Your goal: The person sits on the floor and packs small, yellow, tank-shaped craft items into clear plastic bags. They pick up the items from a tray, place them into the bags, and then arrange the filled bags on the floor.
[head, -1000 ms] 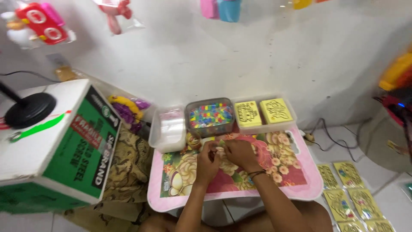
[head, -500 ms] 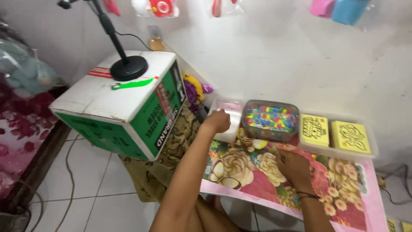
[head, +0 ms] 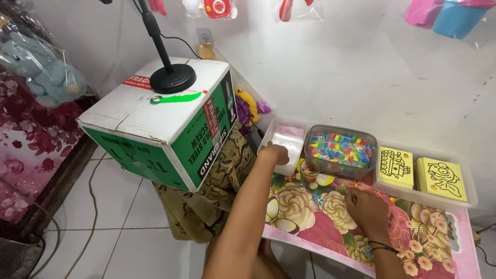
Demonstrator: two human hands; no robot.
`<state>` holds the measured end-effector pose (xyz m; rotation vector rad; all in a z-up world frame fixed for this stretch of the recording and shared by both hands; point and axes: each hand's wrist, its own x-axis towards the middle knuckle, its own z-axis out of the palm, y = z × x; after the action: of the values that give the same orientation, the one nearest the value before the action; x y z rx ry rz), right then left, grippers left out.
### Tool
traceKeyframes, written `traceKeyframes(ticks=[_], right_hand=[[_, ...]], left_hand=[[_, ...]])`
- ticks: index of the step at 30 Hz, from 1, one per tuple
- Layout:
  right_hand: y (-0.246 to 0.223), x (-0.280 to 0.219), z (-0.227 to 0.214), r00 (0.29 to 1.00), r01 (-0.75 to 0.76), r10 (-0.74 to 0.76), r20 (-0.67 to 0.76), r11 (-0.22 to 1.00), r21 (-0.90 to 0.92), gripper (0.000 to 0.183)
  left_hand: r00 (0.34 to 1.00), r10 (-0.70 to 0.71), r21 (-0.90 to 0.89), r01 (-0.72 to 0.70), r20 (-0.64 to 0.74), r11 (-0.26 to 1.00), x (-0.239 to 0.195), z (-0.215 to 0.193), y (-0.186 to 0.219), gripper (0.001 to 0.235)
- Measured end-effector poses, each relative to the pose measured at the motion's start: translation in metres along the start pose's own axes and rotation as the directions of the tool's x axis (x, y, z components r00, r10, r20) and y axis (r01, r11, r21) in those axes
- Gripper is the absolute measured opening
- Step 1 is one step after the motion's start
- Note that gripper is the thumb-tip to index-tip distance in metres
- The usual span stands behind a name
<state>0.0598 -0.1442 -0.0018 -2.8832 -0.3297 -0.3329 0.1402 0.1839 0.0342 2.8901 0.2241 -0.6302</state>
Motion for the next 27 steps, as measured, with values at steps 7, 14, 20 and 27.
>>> traceKeyframes(ticks=[7, 14, 20, 27], right_hand=[[-0.002, 0.002, -0.003, 0.993, -0.063, 0.063, 0.098, 0.998, 0.001, 0.037], [0.0, 0.001, 0.002, 0.999, -0.036, 0.037, 0.033, 0.999, -0.028, 0.033], [0.001, 0.002, 0.003, 0.999, -0.03, 0.03, 0.04, 1.0, -0.002, 0.036], [0.009, 0.001, 0.003, 0.997, -0.061, 0.069, -0.028, 0.972, 0.229, 0.032]], left_hand=[[0.999, -0.002, 0.023, 0.003, -0.033, 1.0, -0.021, -0.007, 0.008, 0.042], [0.984, 0.049, 0.05, -0.041, -0.17, 0.998, -0.039, -0.018, 0.009, 0.026], [0.914, 0.066, -0.071, -0.102, -0.4, 0.992, -0.04, -0.034, 0.009, 0.021], [0.67, 0.301, 0.02, -0.393, -0.679, 0.919, -0.113, -0.072, 0.067, 0.022]])
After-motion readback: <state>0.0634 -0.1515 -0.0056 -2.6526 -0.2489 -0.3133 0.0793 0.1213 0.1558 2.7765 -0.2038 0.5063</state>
